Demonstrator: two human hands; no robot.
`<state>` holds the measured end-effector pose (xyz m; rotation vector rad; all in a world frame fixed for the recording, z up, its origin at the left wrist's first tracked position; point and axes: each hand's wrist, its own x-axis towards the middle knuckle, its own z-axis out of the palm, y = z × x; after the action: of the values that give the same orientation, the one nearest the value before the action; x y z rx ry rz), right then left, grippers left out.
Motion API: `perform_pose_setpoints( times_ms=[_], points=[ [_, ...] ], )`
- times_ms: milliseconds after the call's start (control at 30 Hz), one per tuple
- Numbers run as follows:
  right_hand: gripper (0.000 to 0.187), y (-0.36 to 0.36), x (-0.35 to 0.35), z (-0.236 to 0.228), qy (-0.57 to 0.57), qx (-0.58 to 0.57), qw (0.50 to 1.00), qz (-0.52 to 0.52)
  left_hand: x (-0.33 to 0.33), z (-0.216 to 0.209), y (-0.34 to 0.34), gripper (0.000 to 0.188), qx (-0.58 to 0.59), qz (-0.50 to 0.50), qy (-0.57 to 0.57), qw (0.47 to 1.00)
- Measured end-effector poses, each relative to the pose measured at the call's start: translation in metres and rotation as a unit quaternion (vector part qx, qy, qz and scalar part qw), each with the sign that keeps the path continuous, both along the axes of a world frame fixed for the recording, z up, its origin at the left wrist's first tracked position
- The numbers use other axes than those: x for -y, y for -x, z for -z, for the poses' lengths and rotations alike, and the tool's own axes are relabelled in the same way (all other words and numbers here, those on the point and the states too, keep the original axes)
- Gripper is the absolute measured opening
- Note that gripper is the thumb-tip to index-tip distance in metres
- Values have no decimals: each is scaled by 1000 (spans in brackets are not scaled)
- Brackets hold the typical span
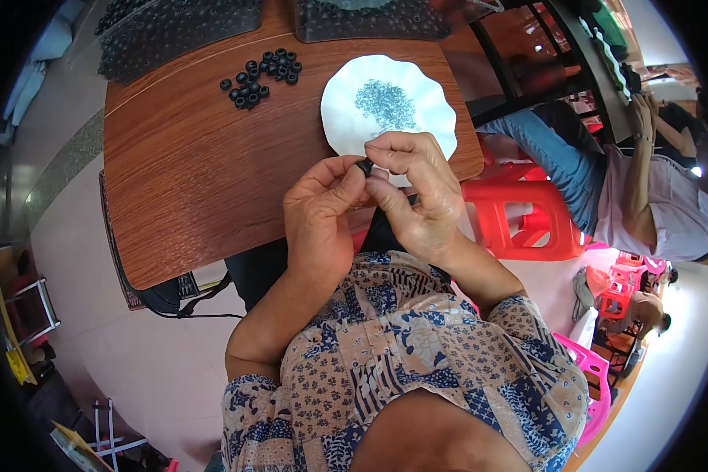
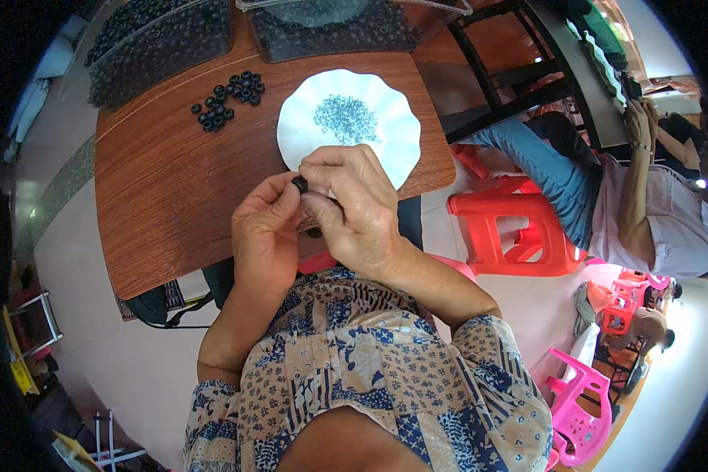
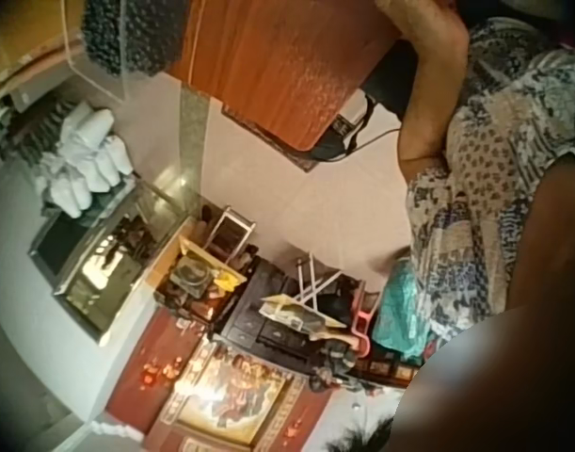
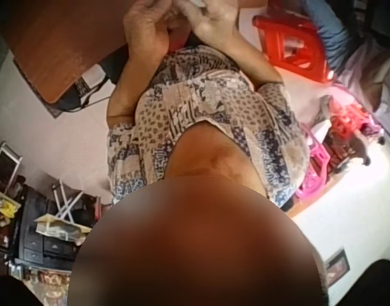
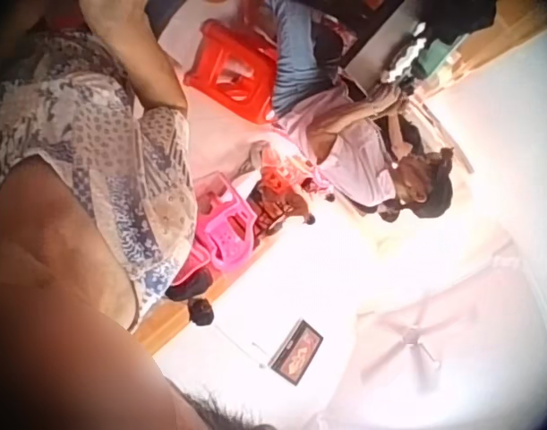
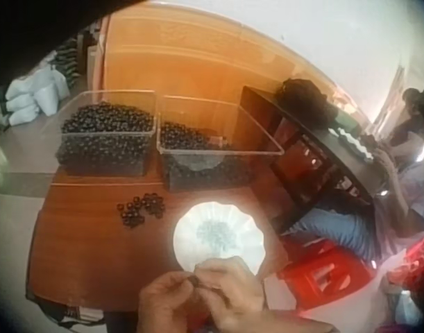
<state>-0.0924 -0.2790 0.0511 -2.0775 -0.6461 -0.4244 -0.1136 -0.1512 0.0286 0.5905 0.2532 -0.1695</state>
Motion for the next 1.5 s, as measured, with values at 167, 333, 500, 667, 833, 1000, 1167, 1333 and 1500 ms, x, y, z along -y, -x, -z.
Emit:
perform_pose_setpoints(
  times_ms=[167,333,500,667,833,1000,1167,1333,1500],
  points=[
    [34,-7,-3,10,29,141,990,2,-2,-2,1,21,-27,14,-9,999],
    [38,-7,-7,15,53,212,976,23,-3,-5,1,21,-43,32,51,997],
    [39,-6,-10,17,65,249,966,38,-3,-4,3,21,-57,34,87,994],
    [32,-8,-13,17,68,267,960,43,0,0,1,20,-64,25,70,995],
    [26,-11,-15,15,59,283,957,31,-1,-1,0,19,-28,14,23,999],
    [26,-16,-18,21,35,286,957,14,-4,-4,-1,20,-34,7,12,999],
    [33,-11,-24,21,38,239,970,23,-12,-1,3,17,-18,-2,-15,1000],
    [44,0,-21,5,0,110,994,-8,-42,-21,-13,16,83,-75,-149,983],
    [42,-10,-1,5,-6,94,995,-13,-101,-65,-88,18,220,-201,-386,873]
  ],
)
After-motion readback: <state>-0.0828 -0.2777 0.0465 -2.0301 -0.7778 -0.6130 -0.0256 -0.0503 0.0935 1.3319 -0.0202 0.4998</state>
